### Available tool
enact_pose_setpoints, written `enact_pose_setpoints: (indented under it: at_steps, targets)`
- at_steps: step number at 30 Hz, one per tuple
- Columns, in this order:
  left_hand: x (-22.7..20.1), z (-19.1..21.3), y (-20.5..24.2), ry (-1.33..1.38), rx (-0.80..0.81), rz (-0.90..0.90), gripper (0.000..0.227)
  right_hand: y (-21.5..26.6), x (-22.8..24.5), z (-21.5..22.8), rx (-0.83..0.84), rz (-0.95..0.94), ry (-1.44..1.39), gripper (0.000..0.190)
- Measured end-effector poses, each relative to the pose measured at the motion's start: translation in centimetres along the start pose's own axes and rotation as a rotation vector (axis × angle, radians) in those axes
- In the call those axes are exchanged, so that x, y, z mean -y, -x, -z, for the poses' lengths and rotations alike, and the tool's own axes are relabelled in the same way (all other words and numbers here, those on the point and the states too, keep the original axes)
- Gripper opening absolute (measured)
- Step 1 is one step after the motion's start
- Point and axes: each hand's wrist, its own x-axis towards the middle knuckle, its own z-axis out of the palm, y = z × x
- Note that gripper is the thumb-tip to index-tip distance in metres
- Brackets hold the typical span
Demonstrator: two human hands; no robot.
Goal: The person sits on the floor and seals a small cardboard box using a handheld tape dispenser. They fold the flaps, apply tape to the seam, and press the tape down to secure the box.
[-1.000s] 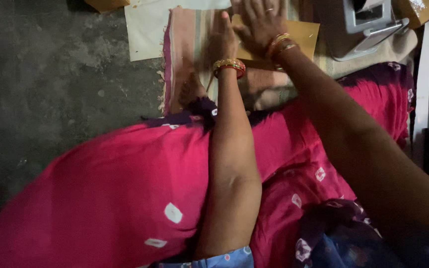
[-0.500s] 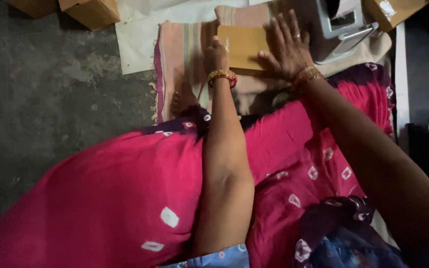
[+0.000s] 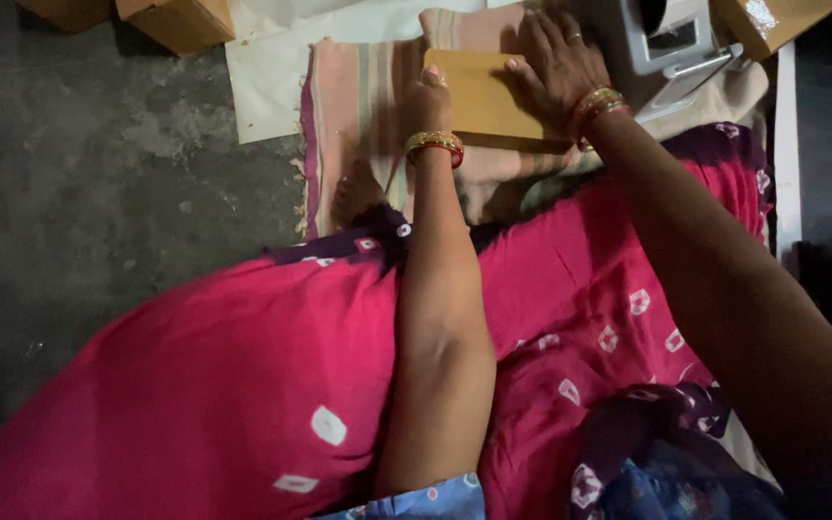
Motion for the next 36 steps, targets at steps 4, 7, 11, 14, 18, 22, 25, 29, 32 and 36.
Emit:
enact_pose_setpoints:
  at_steps: [4,7,11,14,18,22,25,29,32,36]
  targets:
    - [-0.5,0.4,0.0,-0.082,-0.035,0.022,0.057,-0.6,0.8,1.8,0.026,-0.048,-0.116,0.088]
    - [-0.1,0.3,-0.3,0.013,-0.036,0.056,0.064,-0.2,1.1,2.1,0.004,-0.009,-0.113,0.088]
    - [0.6,-0.4,-1.4,-0.028,0.023,0.08,0.072,1.9,2.1,1.1,-0.043,0.048,0.076,0.091]
    - [1.2,-1.5,-2.1,-0.02,0.029,0.084,0.072,3.7,2.6,0.5,0.004,0.045,0.172,0.095]
    - [2.0,-2.1,-2.7,-0.024,0.01,0.061,0.076,3.8,3.1,0.7,0.069,0.036,0.173,0.096]
    - [2.2,-1.9,-2.7,0.009,0.017,0.077,0.082,1.8,2.9,1.5,0.105,-0.037,0.146,0.091]
    - [1.9,-1.2,-2.2,0.045,0.004,0.072,0.09,0.7,2.5,1.9,0.005,-0.04,0.023,0.091]
    - [0.3,1.5,0.0,0.138,0.057,0.055,0.082,0.0,1.8,1.8,-0.118,-0.079,-0.111,0.079]
    - [-2.8,5.8,2.1,0.397,0.002,-0.144,0.058,-0.1,1.1,1.2,-0.196,-0.032,-0.131,0.069]
    - [-9.3,11.7,3.8,0.613,0.036,-0.651,0.041,-1.1,-1.4,1.0,-0.267,-0.098,-0.538,0.064]
